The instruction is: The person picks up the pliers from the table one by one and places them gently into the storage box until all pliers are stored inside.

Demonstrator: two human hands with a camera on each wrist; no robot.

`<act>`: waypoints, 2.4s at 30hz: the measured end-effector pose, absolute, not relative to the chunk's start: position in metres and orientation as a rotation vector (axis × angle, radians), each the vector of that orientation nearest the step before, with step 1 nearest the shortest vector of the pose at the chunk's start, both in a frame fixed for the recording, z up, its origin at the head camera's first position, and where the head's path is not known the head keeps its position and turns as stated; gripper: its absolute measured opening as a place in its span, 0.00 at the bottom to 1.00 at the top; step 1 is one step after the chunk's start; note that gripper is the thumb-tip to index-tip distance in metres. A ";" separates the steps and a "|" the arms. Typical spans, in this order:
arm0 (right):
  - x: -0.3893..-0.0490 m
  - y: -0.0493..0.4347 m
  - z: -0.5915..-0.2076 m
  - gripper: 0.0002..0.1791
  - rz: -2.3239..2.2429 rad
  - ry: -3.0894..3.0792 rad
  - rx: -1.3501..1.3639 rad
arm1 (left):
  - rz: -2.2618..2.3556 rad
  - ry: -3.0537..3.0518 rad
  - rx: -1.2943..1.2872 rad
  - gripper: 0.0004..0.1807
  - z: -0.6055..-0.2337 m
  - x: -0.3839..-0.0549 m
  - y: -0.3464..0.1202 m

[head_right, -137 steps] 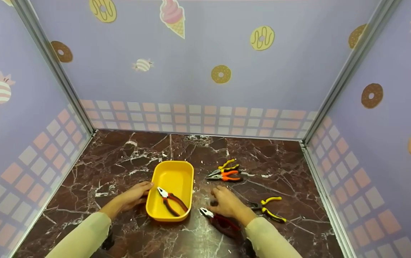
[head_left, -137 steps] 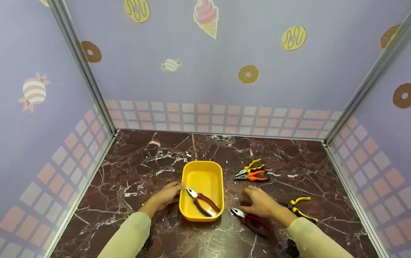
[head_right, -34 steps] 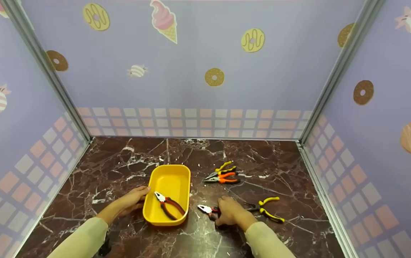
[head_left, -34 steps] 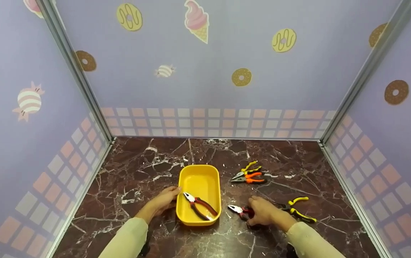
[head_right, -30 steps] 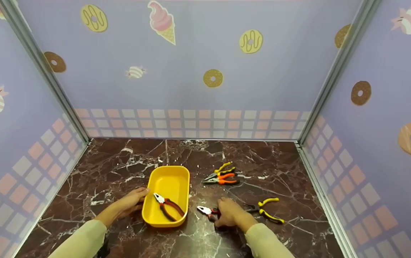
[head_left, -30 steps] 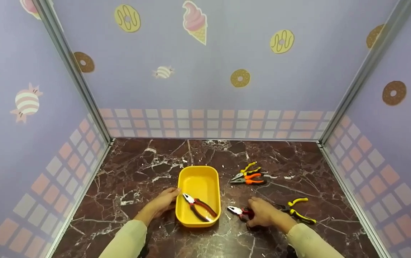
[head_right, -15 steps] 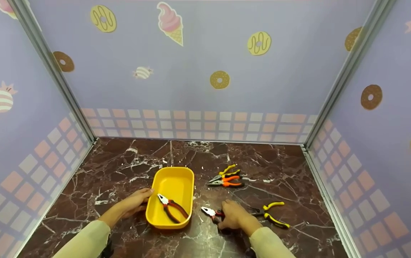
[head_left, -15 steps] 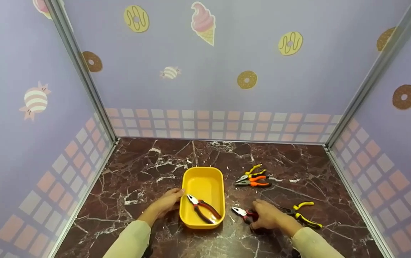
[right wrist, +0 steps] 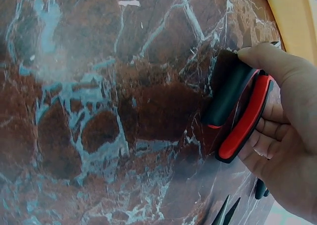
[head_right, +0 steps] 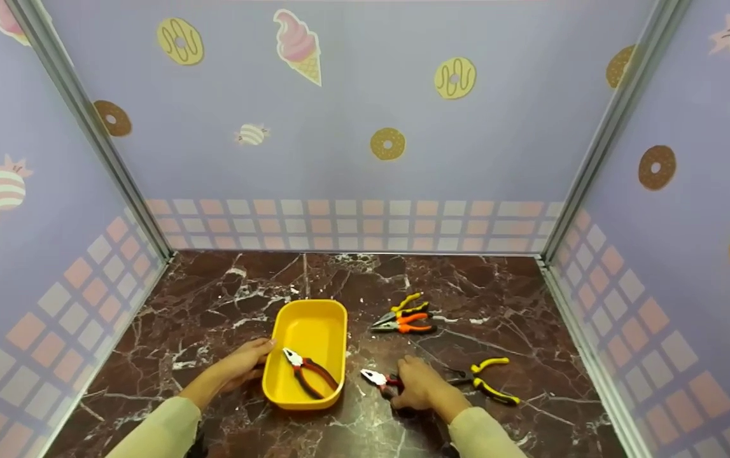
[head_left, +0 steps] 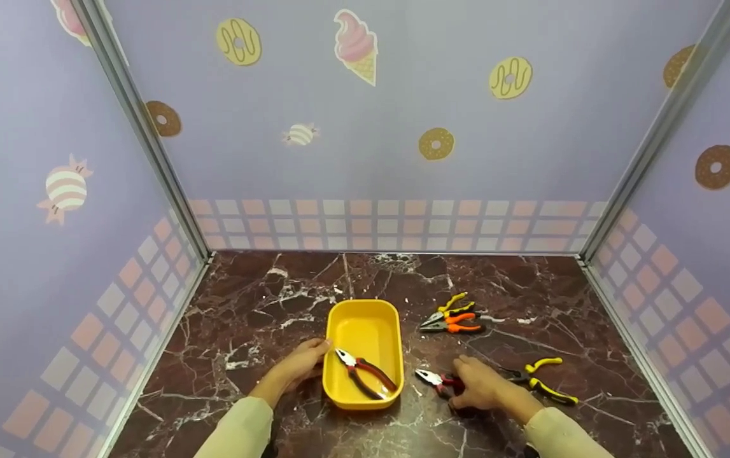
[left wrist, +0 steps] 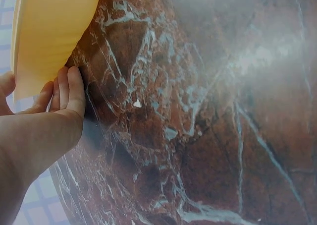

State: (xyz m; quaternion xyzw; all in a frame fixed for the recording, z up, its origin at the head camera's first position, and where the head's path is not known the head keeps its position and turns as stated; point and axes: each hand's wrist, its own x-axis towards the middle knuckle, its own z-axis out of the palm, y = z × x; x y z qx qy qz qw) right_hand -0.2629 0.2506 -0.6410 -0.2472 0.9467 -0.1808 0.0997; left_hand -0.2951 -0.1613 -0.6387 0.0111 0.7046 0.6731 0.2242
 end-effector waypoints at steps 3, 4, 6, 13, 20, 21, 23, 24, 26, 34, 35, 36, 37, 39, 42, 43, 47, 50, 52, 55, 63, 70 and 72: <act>-0.263 0.249 -0.640 0.29 -0.524 2.800 -0.706 | 1.845 1.943 0.046 0.30 -0.640 -0.299 -0.163; -0.263 0.249 -0.641 0.29 -0.525 2.794 -0.707 | 1.841 1.947 0.043 0.30 -0.641 -0.298 -0.164; -0.264 0.246 -0.642 0.28 -0.533 2.784 -0.711 | 1.841 1.955 0.028 0.30 -0.642 -0.298 -0.165; -0.265 0.241 -0.644 0.27 -0.537 2.800 -0.759 | 1.852 1.942 0.038 0.29 -0.642 -0.298 -0.163; -0.267 0.240 -0.645 0.28 -0.525 2.808 -0.796 | 1.862 1.939 0.038 0.30 -0.641 -0.295 -0.164; -0.267 0.240 -0.644 0.28 -0.531 2.805 -0.797 | 1.867 1.936 0.037 0.30 -0.640 -0.294 -0.164; -0.268 0.241 -0.644 0.28 -0.542 2.795 -0.781 | 1.877 1.929 0.047 0.30 -0.640 -0.294 -0.165; -0.268 0.241 -0.644 0.29 -0.548 2.790 -0.776 | 1.878 1.926 0.050 0.30 -0.641 -0.293 -0.165; -0.268 0.243 -0.645 0.29 -0.552 2.782 -0.766 | 1.883 1.911 0.061 0.30 -0.642 -0.293 -0.164; -0.268 0.248 -0.648 0.30 -0.569 2.800 -0.802 | 1.875 1.913 0.065 0.30 -0.641 -0.296 -0.160; -0.267 0.248 -0.648 0.29 -0.571 2.809 -0.806 | 1.872 1.915 0.068 0.30 -0.641 -0.296 -0.160; -0.267 0.249 -0.649 0.29 -0.570 2.818 -0.807 | 1.867 1.915 0.068 0.30 -0.640 -0.295 -0.160; -0.267 0.249 -0.650 0.29 -0.563 2.828 -0.805 | 1.862 1.912 0.067 0.30 -0.640 -0.295 -0.160; -0.266 0.249 -0.653 0.29 -0.549 2.847 -0.806 | 1.856 1.915 0.060 0.30 -0.640 -0.293 -0.159; -0.266 0.248 -0.655 0.28 -0.527 2.871 -0.804 | 1.861 1.914 0.052 0.30 -0.640 -0.291 -0.159; -0.266 0.247 -0.655 0.28 -0.524 2.877 -0.804 | 1.864 1.913 0.050 0.30 -0.640 -0.291 -0.159; -0.269 0.242 -0.649 0.27 -0.502 2.897 -0.803 | 1.874 1.923 0.051 0.29 -0.639 -0.293 -0.160; -0.272 0.238 -0.643 0.25 -0.470 2.902 -0.785 | 1.873 1.927 0.037 0.29 -0.641 -0.294 -0.161; -0.275 0.236 -0.639 0.24 -0.450 2.895 -0.758 | 1.873 1.925 0.030 0.29 -0.642 -0.295 -0.162; -0.277 0.233 -0.634 0.22 -0.428 2.891 -0.720 | 1.866 1.926 0.024 0.29 -0.642 -0.296 -0.161; -0.282 0.234 -0.639 0.22 -0.528 2.971 -0.758 | 1.834 1.968 0.011 0.30 -0.639 -0.297 -0.158; -0.282 0.233 -0.647 0.22 -0.662 3.015 -0.860 | 1.843 1.956 0.014 0.28 -0.640 -0.298 -0.158; -0.284 0.232 -0.646 0.23 -0.687 3.017 -0.850 | 1.846 1.958 0.011 0.28 -0.641 -0.298 -0.158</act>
